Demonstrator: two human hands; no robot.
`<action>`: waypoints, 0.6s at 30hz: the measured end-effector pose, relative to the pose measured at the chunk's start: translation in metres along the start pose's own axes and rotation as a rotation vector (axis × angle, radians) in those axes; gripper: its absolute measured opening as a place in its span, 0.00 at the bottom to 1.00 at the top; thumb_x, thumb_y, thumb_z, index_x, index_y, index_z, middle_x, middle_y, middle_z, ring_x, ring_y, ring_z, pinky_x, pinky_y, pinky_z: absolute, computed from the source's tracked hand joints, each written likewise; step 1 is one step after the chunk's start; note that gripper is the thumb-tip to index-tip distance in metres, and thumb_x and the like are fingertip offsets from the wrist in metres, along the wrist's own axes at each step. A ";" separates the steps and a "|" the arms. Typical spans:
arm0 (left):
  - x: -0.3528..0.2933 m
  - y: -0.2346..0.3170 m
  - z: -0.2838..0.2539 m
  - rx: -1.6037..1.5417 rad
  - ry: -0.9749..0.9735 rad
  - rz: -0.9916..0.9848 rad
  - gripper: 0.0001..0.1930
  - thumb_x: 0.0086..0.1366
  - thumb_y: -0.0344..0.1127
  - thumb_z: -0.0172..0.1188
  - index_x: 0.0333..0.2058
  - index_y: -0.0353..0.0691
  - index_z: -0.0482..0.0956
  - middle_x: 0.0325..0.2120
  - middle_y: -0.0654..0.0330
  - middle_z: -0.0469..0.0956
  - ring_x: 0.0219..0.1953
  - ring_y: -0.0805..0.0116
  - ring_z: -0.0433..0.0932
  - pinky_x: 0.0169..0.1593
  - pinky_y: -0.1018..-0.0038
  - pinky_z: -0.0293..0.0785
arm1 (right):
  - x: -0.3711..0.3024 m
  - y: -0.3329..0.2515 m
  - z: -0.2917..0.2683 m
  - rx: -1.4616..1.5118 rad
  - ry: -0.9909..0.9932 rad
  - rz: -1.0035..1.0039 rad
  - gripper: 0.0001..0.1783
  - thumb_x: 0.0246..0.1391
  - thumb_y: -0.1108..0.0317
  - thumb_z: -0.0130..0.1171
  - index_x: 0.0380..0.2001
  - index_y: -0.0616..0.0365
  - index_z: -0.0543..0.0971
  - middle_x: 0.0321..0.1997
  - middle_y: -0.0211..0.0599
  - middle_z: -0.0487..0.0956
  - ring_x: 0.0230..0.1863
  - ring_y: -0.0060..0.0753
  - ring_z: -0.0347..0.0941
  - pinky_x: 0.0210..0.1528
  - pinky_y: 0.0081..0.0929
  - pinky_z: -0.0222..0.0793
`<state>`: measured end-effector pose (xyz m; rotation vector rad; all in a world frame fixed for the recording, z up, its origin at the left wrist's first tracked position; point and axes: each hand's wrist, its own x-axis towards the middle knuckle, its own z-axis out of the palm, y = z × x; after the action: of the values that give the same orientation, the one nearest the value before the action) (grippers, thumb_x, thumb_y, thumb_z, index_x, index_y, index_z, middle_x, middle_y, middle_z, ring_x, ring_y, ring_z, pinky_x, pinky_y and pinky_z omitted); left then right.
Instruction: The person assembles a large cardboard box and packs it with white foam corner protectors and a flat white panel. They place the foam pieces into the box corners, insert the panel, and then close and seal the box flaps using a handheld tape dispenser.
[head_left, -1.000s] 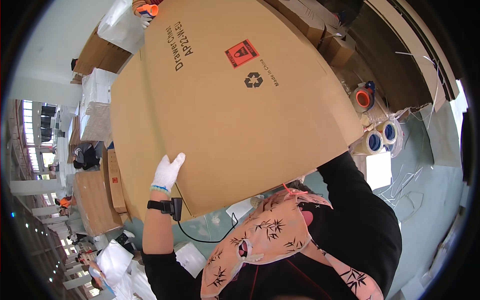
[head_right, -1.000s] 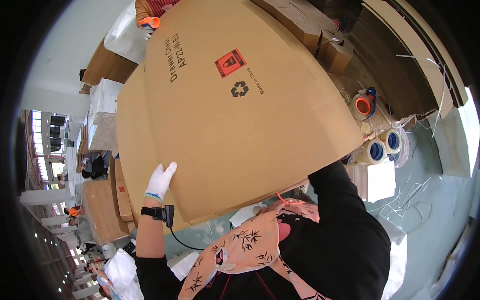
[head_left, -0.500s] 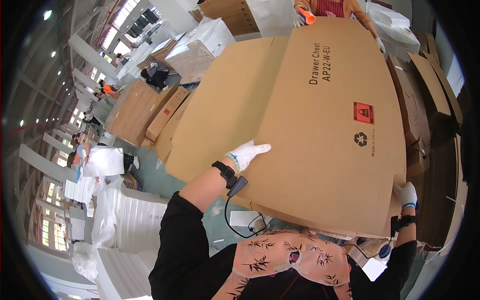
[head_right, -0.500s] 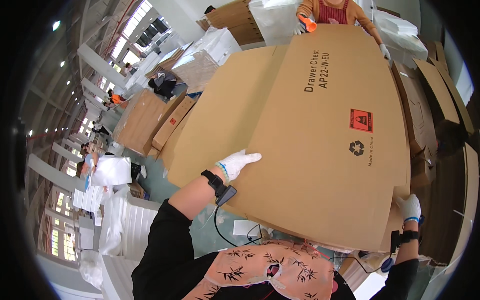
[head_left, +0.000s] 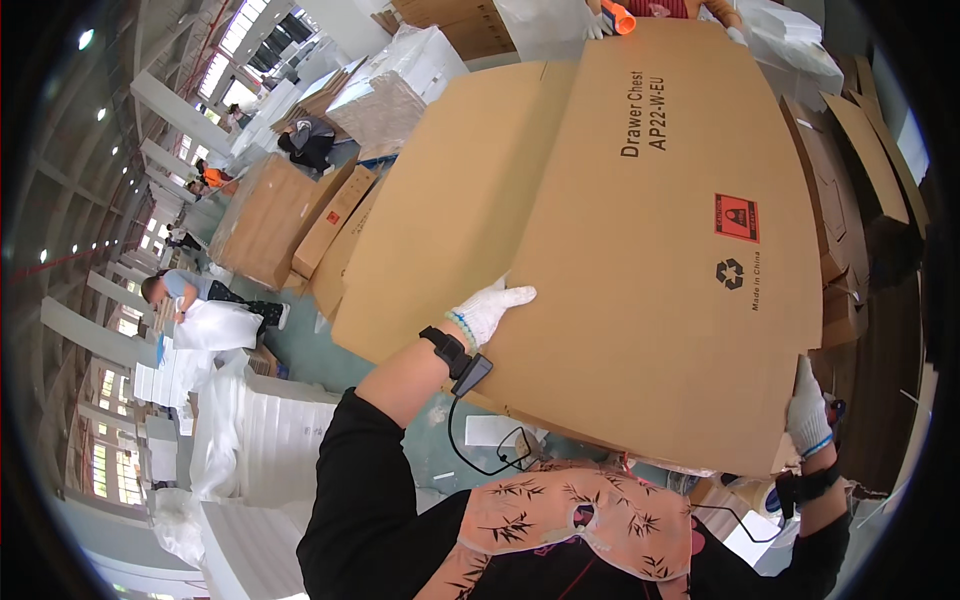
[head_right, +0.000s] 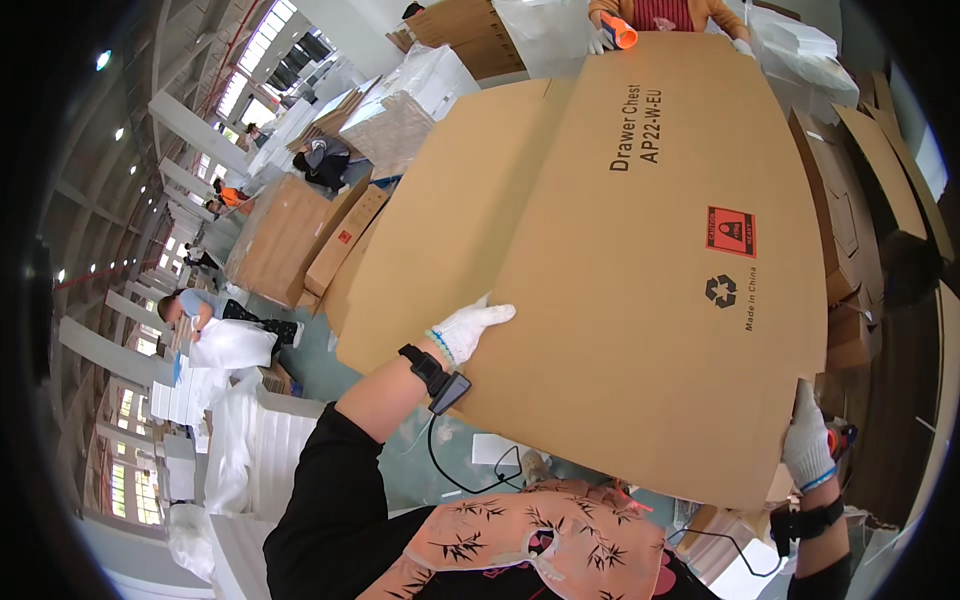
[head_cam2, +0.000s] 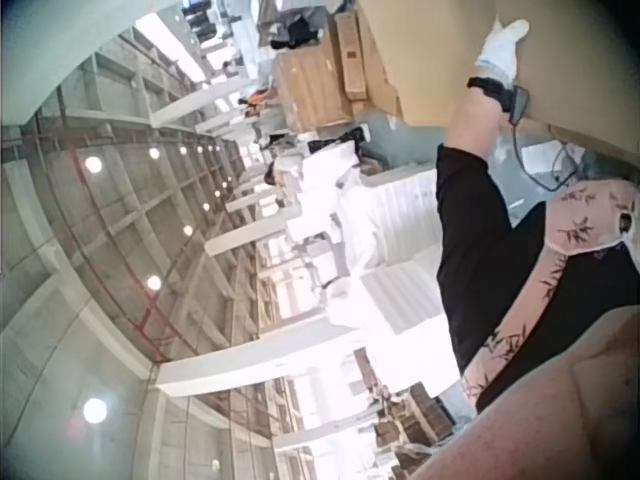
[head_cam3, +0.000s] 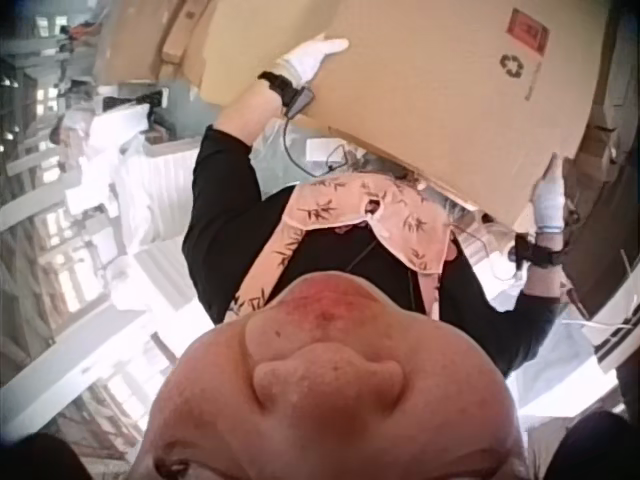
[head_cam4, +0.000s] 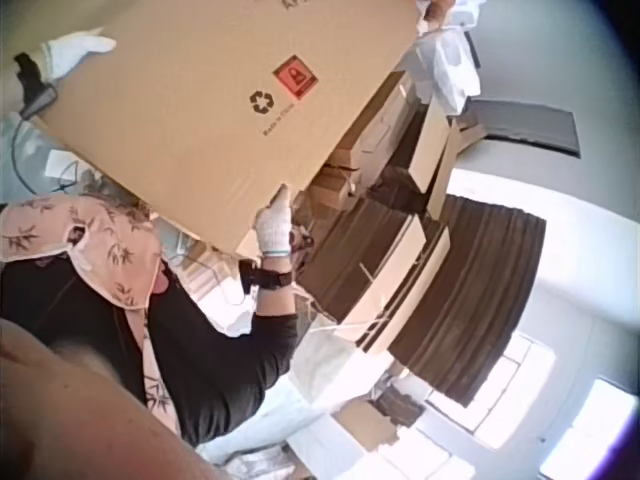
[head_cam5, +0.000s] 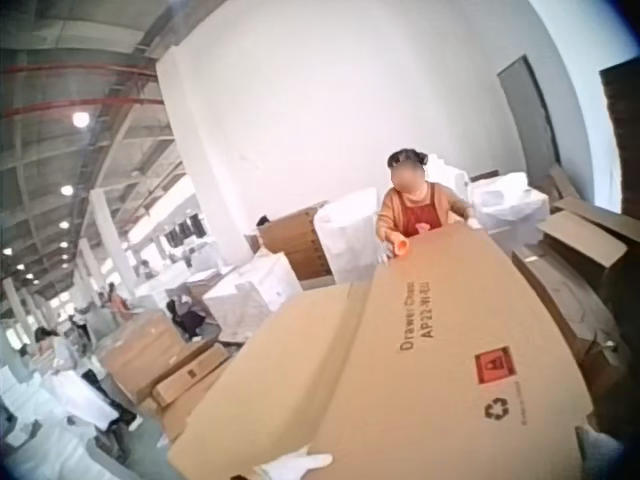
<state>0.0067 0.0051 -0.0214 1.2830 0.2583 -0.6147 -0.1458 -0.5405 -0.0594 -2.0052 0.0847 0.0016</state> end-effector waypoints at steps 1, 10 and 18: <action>-0.003 -0.001 0.006 -0.006 0.010 0.004 0.30 0.67 0.30 0.56 0.66 0.39 0.56 0.59 0.51 0.68 0.58 0.59 0.73 0.56 0.61 0.75 | 0.000 0.017 0.017 0.145 -0.038 0.017 0.25 0.57 0.73 0.56 0.59 0.60 0.66 0.53 0.39 0.75 0.53 0.33 0.73 0.54 0.29 0.72; 0.003 -0.004 -0.004 0.065 -0.057 0.046 0.33 0.68 0.30 0.54 0.67 0.36 0.50 0.62 0.51 0.65 0.59 0.55 0.72 0.57 0.61 0.75 | -0.023 0.062 0.082 1.110 0.136 0.316 0.24 0.66 0.61 0.48 0.62 0.56 0.65 0.57 0.41 0.73 0.54 0.39 0.74 0.52 0.30 0.74; 0.013 0.028 0.067 1.788 0.399 0.057 0.36 0.68 0.48 0.49 0.68 0.34 0.52 0.64 0.36 0.58 0.65 0.41 0.59 0.67 0.53 0.56 | -0.038 0.071 0.100 0.507 0.400 0.357 0.26 0.59 0.61 0.55 0.59 0.56 0.68 0.57 0.46 0.74 0.55 0.46 0.73 0.54 0.35 0.72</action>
<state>0.0224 -0.0573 0.0137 3.1301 -0.0975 -0.4516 -0.1844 -0.4779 -0.1642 -1.4393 0.6346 -0.1762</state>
